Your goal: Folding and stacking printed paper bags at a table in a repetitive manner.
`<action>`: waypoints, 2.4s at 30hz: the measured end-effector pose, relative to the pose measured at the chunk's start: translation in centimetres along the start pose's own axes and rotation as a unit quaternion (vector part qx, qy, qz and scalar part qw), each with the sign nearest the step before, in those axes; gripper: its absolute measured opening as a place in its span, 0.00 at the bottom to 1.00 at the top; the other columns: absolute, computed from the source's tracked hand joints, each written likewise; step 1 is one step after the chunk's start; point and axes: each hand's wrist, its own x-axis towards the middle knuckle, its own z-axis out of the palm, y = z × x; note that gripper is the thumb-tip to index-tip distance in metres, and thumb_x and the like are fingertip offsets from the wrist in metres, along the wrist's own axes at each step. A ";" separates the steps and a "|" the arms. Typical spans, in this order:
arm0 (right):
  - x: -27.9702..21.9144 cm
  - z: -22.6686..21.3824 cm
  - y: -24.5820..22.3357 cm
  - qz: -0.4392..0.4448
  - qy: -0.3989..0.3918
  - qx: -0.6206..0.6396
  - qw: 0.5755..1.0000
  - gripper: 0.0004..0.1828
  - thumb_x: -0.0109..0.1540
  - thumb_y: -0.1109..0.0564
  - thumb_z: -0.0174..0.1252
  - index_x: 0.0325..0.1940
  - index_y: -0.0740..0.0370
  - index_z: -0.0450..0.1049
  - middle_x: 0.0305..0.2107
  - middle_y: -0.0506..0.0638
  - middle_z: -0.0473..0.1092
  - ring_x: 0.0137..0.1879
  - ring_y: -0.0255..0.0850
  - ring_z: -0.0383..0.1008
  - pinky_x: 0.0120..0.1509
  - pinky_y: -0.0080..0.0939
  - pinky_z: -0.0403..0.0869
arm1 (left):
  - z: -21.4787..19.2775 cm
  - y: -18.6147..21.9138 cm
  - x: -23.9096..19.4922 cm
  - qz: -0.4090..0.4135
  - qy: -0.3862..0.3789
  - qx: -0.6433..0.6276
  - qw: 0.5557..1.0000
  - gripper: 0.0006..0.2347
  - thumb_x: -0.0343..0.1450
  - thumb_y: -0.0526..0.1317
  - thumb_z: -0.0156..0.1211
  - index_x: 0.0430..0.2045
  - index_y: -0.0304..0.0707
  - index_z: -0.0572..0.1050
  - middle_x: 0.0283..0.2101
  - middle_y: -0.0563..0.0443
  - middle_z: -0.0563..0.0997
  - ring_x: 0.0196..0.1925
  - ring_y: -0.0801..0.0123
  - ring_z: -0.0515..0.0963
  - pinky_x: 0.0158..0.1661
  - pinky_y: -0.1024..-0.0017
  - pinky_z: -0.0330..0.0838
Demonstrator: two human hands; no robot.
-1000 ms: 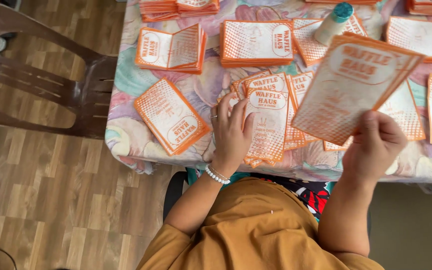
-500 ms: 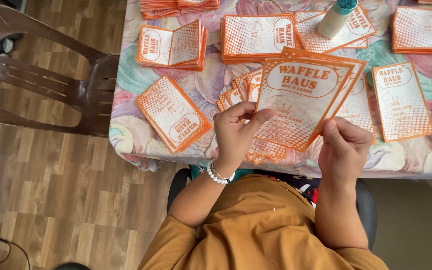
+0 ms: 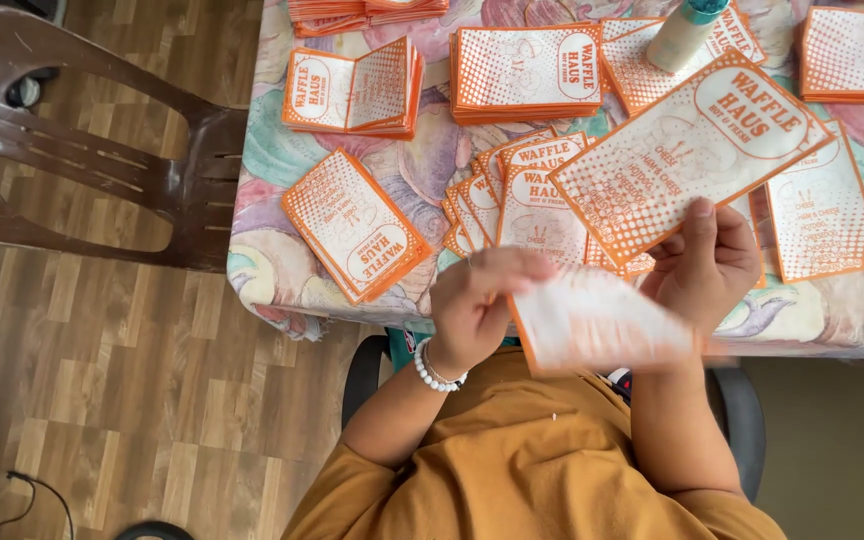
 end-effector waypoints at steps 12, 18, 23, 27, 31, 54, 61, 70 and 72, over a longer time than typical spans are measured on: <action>3.2 -3.6 0.9 -0.011 -0.060 -0.044 0.997 0.10 0.70 0.57 0.65 0.38 0.61 0.73 0.24 0.45 0.67 0.33 0.35 0.70 0.43 0.37 0.79 | -1.1 -5.5 -2.0 -0.185 0.002 0.294 0.938 0.13 0.79 0.40 0.53 0.57 0.38 0.67 0.22 0.55 0.69 0.21 0.68 0.66 0.28 0.70 0.61; 1.8 -3.8 -0.9 -0.010 -0.131 -0.095 0.987 0.13 0.68 0.55 0.67 0.35 0.63 0.72 0.24 0.48 0.68 0.32 0.33 0.64 0.41 0.34 0.64 | 0.8 -3.4 0.7 -0.053 0.026 0.363 0.930 0.15 0.77 0.40 0.58 0.57 0.36 0.70 0.59 0.43 0.72 0.62 0.53 0.73 0.62 0.54 0.66; 0.4 -3.9 0.1 -0.050 -0.121 -0.112 0.985 0.09 0.64 0.63 0.71 0.40 0.65 0.75 0.27 0.47 0.72 0.37 0.30 0.72 0.49 0.31 0.76 | 3.1 -0.7 3.2 -0.006 -0.046 0.233 0.971 0.18 0.76 0.44 0.65 0.60 0.43 0.70 0.64 0.45 0.74 0.67 0.55 0.78 0.68 0.56 0.71; -0.5 -2.4 -1.1 -0.106 -0.123 -0.163 0.973 0.07 0.67 0.66 0.70 0.40 0.67 0.75 0.30 0.51 0.74 0.38 0.32 0.73 0.49 0.30 0.76 | 4.8 -2.5 3.1 -0.016 -0.050 0.254 0.966 0.21 0.76 0.50 0.62 0.63 0.47 0.69 0.73 0.42 0.65 0.75 0.49 0.71 0.75 0.52 0.68; -0.4 -1.6 -2.1 -0.086 -0.154 -0.157 0.972 0.06 0.64 0.67 0.70 0.39 0.68 0.77 0.30 0.52 0.75 0.38 0.35 0.74 0.47 0.30 0.75 | 5.7 -4.2 2.3 -0.016 -0.117 0.248 0.962 0.27 0.77 0.57 0.56 0.70 0.50 0.63 0.79 0.40 0.54 0.83 0.46 0.59 0.81 0.47 0.58; 2.9 -0.3 0.8 -0.029 -0.198 -0.063 0.978 0.15 0.63 0.63 0.73 0.28 0.70 0.73 0.19 0.51 0.67 0.38 0.30 0.62 0.48 0.38 0.76 | 6.0 -6.3 3.6 -0.200 -0.093 -0.194 0.956 0.16 0.82 0.35 0.48 0.65 0.31 0.70 0.64 0.37 0.75 0.69 0.54 0.72 0.69 0.55 0.67; 2.5 1.0 -0.7 -0.150 -0.209 -0.164 0.952 0.12 0.66 0.67 0.72 0.32 0.73 0.76 0.21 0.54 0.70 0.35 0.36 0.70 0.48 0.43 0.77 | 5.0 -3.9 5.7 -0.222 -0.050 -0.164 0.960 0.15 0.83 0.36 0.46 0.63 0.32 0.71 0.66 0.38 0.74 0.71 0.53 0.70 0.69 0.56 0.66; 2.2 4.8 -4.2 -0.317 -0.282 -0.267 0.865 0.09 0.61 0.72 0.72 0.29 0.68 0.80 0.25 0.58 0.77 0.29 0.49 0.77 0.43 0.44 0.76 | 4.2 -4.7 8.1 -0.182 -0.019 -0.031 0.983 0.23 0.70 0.43 0.72 0.58 0.37 0.74 0.60 0.42 0.79 0.58 0.52 0.82 0.49 0.62 0.81; 2.5 4.7 -3.9 -0.303 -0.284 -0.253 0.874 0.09 0.60 0.71 0.74 0.29 0.69 0.80 0.25 0.58 0.77 0.30 0.48 0.77 0.43 0.44 0.76 | 4.0 -4.9 8.4 -0.200 -0.025 -0.055 0.978 0.22 0.69 0.42 0.73 0.56 0.35 0.76 0.57 0.41 0.81 0.55 0.50 0.84 0.45 0.63 0.83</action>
